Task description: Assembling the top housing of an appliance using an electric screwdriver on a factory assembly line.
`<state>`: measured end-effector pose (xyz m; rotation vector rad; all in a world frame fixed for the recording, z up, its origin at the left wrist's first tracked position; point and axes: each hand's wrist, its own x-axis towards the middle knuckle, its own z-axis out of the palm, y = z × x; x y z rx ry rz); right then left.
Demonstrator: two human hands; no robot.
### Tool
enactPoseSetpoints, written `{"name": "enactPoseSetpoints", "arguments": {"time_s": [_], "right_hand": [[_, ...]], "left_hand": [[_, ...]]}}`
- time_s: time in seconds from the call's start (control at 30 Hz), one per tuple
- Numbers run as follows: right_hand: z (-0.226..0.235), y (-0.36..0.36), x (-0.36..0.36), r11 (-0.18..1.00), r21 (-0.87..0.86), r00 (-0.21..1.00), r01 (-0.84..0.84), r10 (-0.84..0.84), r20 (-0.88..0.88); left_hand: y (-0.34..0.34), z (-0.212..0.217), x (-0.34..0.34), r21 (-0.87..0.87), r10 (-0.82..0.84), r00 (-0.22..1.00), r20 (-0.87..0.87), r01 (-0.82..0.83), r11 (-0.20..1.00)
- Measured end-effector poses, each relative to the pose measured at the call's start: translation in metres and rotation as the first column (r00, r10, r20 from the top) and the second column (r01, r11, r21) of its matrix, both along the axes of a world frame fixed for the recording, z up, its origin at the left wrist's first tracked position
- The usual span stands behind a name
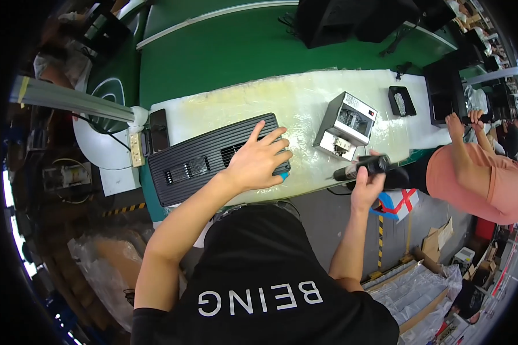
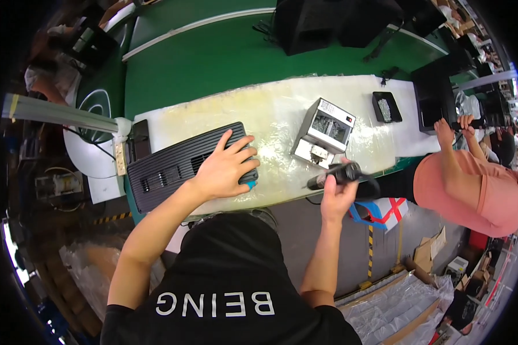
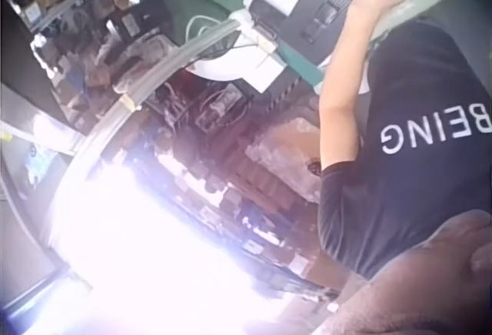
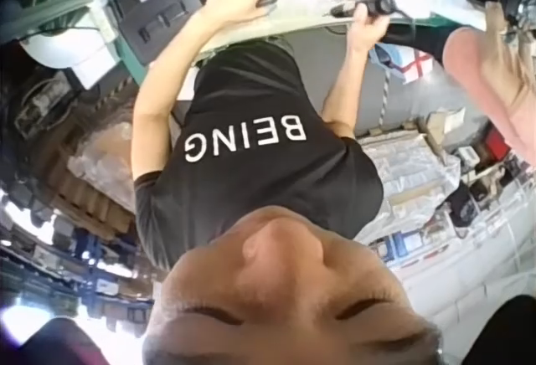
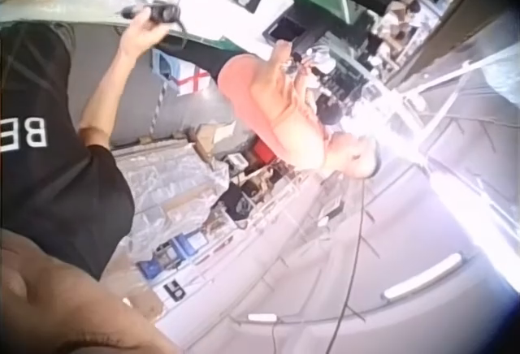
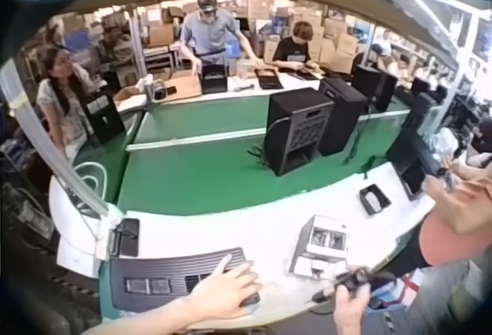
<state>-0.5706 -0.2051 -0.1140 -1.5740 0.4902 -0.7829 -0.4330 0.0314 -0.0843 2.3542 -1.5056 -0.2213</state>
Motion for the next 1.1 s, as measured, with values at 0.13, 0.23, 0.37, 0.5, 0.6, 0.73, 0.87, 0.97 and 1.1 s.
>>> {"name": "enactPoseSetpoints", "arguments": {"time_s": [0.13, 0.23, 0.37, 0.5, 0.6, 0.73, 0.87, 0.97, 1.1], "right_hand": [[0.012, -0.012, -0.004, 0.947, -0.268, 0.967, 0.178, -0.118, 0.225], [0.014, -0.009, 0.014, 0.919, -0.206, 0.886, 0.336, -0.233, 0.402], [0.009, -0.01, 0.03, 0.906, -0.306, 0.902, 0.294, -0.157, 0.402], [-0.008, -0.016, 0.038, 0.929, -0.308, 0.913, 0.206, -0.07, 0.401], [-0.019, -0.017, 0.036, 0.929, -0.357, 0.948, 0.101, 0.019, 0.318], [-0.002, 0.014, 0.026, 0.955, -0.285, 0.954, 0.081, 0.009, 0.299], [0.076, 0.058, 0.027, 0.912, -0.406, 0.9, 0.06, 0.126, 0.416], [0.114, 0.085, 0.029, 0.917, -0.398, 0.873, 0.03, 0.17, 0.457], [0.125, 0.097, 0.039, 0.922, -0.376, 0.826, -0.092, 0.281, 0.488]], "left_hand": [[-0.004, 0.002, 0.001, -0.02, -0.004, 1.0, 0.017, 0.004, 1.0], [-0.002, -0.001, 0.0, 0.003, 0.004, 1.0, 0.026, -0.004, 1.0], [-0.002, -0.001, -0.001, -0.019, 0.019, 0.999, 0.026, -0.018, 1.0], [-0.001, -0.002, -0.001, -0.038, 0.016, 0.999, 0.028, -0.015, 0.999], [0.0, -0.002, 0.0, -0.016, 0.02, 1.0, 0.021, -0.02, 1.0], [-0.001, -0.004, 0.002, 0.025, -0.006, 1.0, 0.029, 0.006, 1.0], [0.0, -0.002, 0.0, 0.039, -0.013, 1.0, -0.001, 0.013, 0.999], [0.002, -0.004, 0.002, 0.027, 0.002, 1.0, 0.0, -0.002, 1.0], [0.004, -0.005, 0.002, 0.012, -0.004, 1.0, -0.009, 0.004, 1.0]]}}
